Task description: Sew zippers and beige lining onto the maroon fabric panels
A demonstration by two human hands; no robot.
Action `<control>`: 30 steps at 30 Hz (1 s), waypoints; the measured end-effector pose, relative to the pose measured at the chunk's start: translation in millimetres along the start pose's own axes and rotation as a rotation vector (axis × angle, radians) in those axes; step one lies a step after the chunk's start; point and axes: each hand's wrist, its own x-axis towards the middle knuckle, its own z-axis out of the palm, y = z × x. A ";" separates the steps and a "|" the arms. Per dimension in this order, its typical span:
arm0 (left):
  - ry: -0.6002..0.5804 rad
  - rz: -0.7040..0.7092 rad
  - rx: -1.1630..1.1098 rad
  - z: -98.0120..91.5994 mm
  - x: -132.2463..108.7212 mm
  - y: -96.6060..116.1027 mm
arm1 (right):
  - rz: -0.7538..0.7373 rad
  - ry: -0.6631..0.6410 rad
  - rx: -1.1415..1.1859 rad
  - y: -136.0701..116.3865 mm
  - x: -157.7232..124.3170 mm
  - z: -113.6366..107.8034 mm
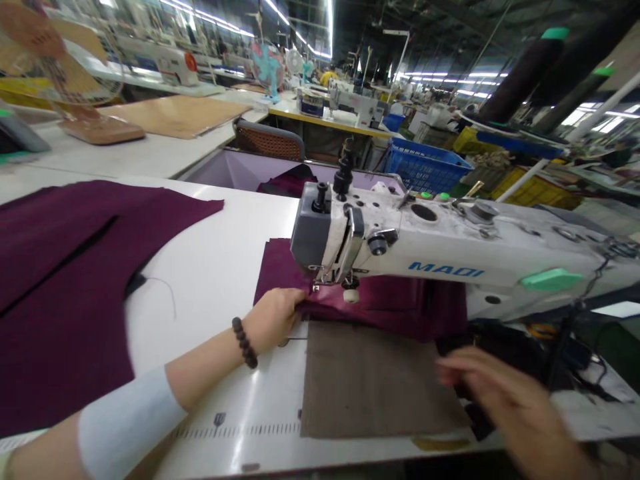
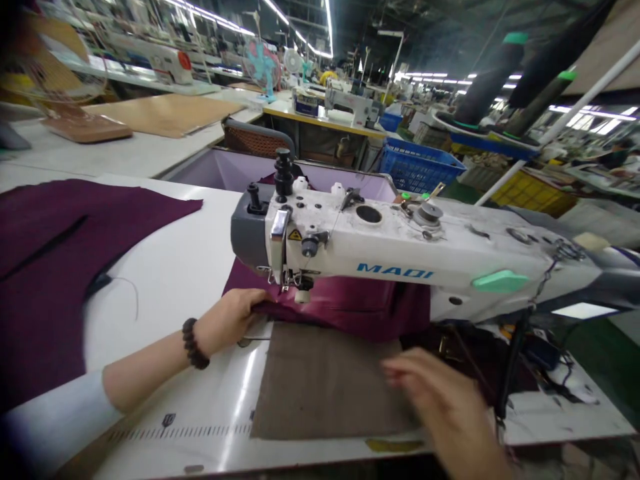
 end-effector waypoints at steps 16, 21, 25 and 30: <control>0.020 -0.012 -0.134 -1.6 22.4 -6.8 | -0.025 -0.432 -0.053 -72.4 80.2 95.9; 0.050 0.007 -0.008 5.7 19.3 3.2 | -0.025 -0.417 -0.043 -73.5 80.4 98.0; 0.078 0.029 0.045 14.7 17.8 10.7 | -0.004 -0.454 -0.024 -75.5 79.1 94.2; 0.102 0.073 -0.082 9.3 14.0 8.0 | -0.027 -0.622 0.152 -70.1 73.1 88.4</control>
